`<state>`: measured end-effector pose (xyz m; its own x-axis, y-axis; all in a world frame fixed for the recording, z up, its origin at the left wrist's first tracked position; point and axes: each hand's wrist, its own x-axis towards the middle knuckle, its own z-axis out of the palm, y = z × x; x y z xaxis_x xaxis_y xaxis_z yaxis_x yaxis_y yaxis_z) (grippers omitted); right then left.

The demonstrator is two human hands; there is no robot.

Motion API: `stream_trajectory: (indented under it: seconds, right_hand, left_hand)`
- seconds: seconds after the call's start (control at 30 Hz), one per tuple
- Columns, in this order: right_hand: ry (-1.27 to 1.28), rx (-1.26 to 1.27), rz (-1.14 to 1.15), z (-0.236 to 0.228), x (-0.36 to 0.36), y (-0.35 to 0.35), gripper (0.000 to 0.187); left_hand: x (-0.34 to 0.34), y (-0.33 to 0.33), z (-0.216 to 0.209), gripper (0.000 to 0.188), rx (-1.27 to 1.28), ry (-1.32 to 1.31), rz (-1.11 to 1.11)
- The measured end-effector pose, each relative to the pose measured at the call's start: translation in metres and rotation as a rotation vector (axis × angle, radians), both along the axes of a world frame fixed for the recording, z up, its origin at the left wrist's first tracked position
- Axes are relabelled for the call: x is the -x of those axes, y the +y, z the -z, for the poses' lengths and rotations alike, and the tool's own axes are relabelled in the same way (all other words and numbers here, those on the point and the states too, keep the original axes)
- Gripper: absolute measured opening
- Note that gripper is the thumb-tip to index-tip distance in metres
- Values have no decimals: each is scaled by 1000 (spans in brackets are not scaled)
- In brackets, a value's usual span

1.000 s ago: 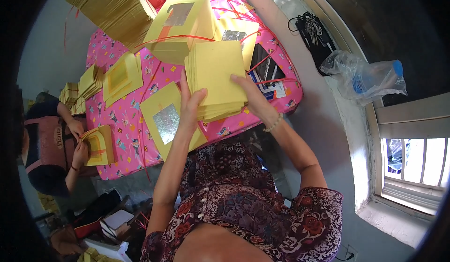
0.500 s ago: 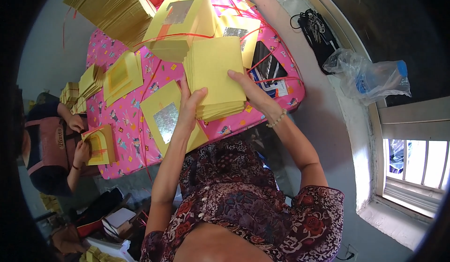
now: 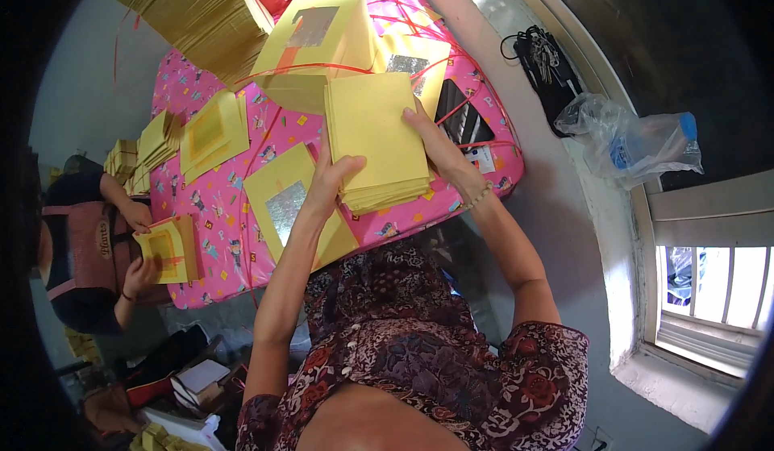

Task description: Packaging and bundling stacks of yellow joss paper with red ribbon.

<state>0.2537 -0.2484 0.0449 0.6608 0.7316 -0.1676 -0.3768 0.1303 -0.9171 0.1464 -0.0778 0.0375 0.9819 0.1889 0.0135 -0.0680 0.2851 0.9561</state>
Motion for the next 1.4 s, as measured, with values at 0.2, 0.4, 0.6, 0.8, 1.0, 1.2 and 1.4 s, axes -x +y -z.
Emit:
stream_trajectory:
  seconds: [0.2,0.4,0.6,0.8,1.0,1.2,1.4]
  right_hand:
    - [-67,-39,41,3,-1,6,60]
    - [-57,-6,4,-3,-2,6,64]
    - [169,-136,216,40,6,-7,67]
    - [105,-182,310,57,25,-7,58]
    - [186,-115,207,81,28,-14,56]
    - [86,32,188,76,21,-16,59]
    - [166,2,174,66,24,-8,60]
  left_hand:
    - [-1,1,-3,104,104,35,-10]
    - [-2,10,0,104,98,73,9]
    - [-7,6,14,89,123,-31,-68]
    - [-2,10,88,77,284,184,-122]
    - [8,-12,102,88,353,214,-181]
    - [10,-10,101,83,358,204,-192]
    - [5,-28,96,75,371,156,-315]
